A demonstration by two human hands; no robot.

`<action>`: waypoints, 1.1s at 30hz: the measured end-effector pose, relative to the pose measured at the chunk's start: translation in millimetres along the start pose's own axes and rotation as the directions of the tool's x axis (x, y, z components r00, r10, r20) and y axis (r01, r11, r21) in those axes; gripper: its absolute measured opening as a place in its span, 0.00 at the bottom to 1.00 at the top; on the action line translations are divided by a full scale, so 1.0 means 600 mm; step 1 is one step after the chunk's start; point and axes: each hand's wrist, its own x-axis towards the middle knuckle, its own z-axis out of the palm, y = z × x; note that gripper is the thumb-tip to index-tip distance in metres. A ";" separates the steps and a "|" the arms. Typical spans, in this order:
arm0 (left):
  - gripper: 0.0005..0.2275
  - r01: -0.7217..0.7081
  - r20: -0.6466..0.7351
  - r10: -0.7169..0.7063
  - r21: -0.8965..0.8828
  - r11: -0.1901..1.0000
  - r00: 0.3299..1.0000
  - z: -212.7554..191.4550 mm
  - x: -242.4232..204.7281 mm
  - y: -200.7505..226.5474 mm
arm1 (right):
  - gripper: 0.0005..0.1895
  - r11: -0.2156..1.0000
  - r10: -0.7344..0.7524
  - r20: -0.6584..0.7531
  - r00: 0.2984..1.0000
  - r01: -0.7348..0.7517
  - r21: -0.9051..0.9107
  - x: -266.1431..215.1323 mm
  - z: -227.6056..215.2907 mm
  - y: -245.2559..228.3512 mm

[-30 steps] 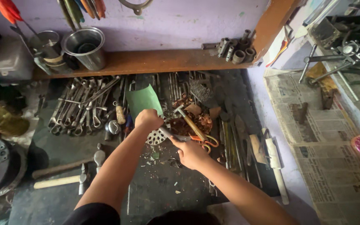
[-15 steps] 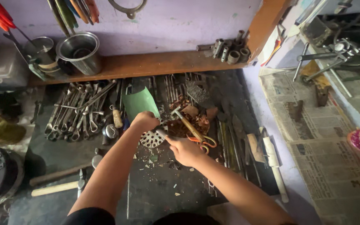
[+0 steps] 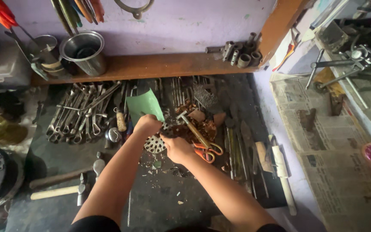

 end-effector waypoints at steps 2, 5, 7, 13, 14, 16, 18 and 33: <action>0.15 -0.014 -0.021 0.015 0.040 0.999 1.000 0.004 0.010 -0.004 | 0.25 1.000 0.008 0.023 1.000 -0.008 -0.004 -0.016 -0.013 -0.001; 0.14 -0.068 -0.133 0.088 0.144 0.987 0.987 0.013 0.020 -0.011 | 0.26 1.000 0.002 0.085 0.996 0.000 -0.020 -0.048 -0.048 -0.003; 0.15 -0.060 -0.171 0.089 0.169 0.984 0.981 0.019 0.023 -0.006 | 0.26 0.999 0.018 0.137 0.990 -0.014 -0.030 -0.059 -0.068 0.001; 0.15 0.002 -0.169 0.022 0.138 0.990 0.985 0.021 -0.001 -0.005 | 0.23 0.990 -0.115 0.031 0.993 0.112 0.084 -0.011 -0.030 0.022; 0.14 -0.001 -0.165 0.023 0.128 0.992 0.986 0.019 -0.002 -0.004 | 0.21 0.989 -0.120 0.010 0.993 0.118 0.088 0.006 -0.017 0.023; 0.14 -0.002 -0.154 0.023 0.134 0.991 0.988 0.016 0.000 0.000 | 0.20 0.986 -0.132 -0.019 0.991 0.134 0.097 0.021 0.001 0.030; 0.15 -0.003 -0.137 0.026 0.164 0.986 0.990 0.014 0.004 0.004 | 0.21 0.984 -0.143 -0.037 0.989 0.146 0.103 0.025 0.007 0.036; 0.15 -0.074 -0.052 0.089 0.246 0.966 0.995 0.005 -0.004 0.005 | 0.26 0.988 0.152 0.136 0.979 -0.152 -0.013 -0.054 -0.046 -0.020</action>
